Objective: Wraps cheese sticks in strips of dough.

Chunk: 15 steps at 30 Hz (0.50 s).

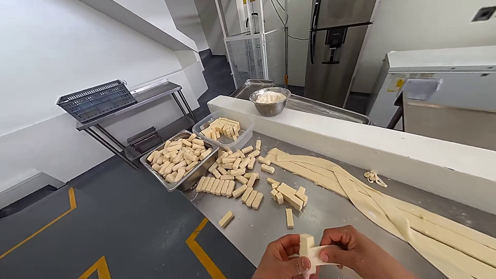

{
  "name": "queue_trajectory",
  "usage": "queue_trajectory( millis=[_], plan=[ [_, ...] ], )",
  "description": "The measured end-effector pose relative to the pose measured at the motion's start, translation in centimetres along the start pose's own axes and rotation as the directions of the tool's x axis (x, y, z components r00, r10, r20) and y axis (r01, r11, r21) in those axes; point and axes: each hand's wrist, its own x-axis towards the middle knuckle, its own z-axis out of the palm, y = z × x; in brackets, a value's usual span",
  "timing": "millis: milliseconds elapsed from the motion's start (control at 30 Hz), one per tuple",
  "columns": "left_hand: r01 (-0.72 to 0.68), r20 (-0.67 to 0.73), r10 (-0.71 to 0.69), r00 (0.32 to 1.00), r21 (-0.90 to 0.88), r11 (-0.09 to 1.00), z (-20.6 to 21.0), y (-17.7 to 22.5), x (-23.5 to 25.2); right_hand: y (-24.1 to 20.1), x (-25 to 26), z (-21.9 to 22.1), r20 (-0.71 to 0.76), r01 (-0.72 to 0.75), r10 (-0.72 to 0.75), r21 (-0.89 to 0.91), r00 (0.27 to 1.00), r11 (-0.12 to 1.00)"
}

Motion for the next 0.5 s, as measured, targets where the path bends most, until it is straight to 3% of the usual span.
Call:
queue_trajectory(
  millis=[67, 133, 267, 400, 500],
  plan=[
    [0.012, 0.066, -0.011, 0.998, -0.009, 1.0, 0.3, -0.1, -0.3, 0.1, -0.3, -0.5, -0.001, -0.023, 0.023, -0.011, 1.0, 1.0],
    [0.019, 0.042, -0.02, 0.999, 0.022, 1.0, 0.9, -0.4, -0.6, 0.1, -0.4, -0.4, -0.045, -0.073, 0.072, -0.038, 0.996, 0.997],
    [-0.064, 0.064, 0.05, 0.997, 0.242, 0.968, 1.0, -0.9, -0.4, -0.4, -0.2, 0.0, -0.092, -0.08, 0.071, -0.102, 0.993, 0.992],
    [-0.09, 0.081, 0.079, 0.994, 0.157, 0.984, 0.8, -0.5, -0.7, 0.3, -0.4, -0.5, -0.016, -0.011, 0.01, -0.044, 1.0, 0.999],
    [-0.106, 0.013, 0.105, 0.994, 0.228, 0.968, 1.3, -0.7, -0.7, 0.3, -0.5, -0.4, -0.051, -0.021, 0.016, -0.096, 0.999, 0.995]
  ],
)
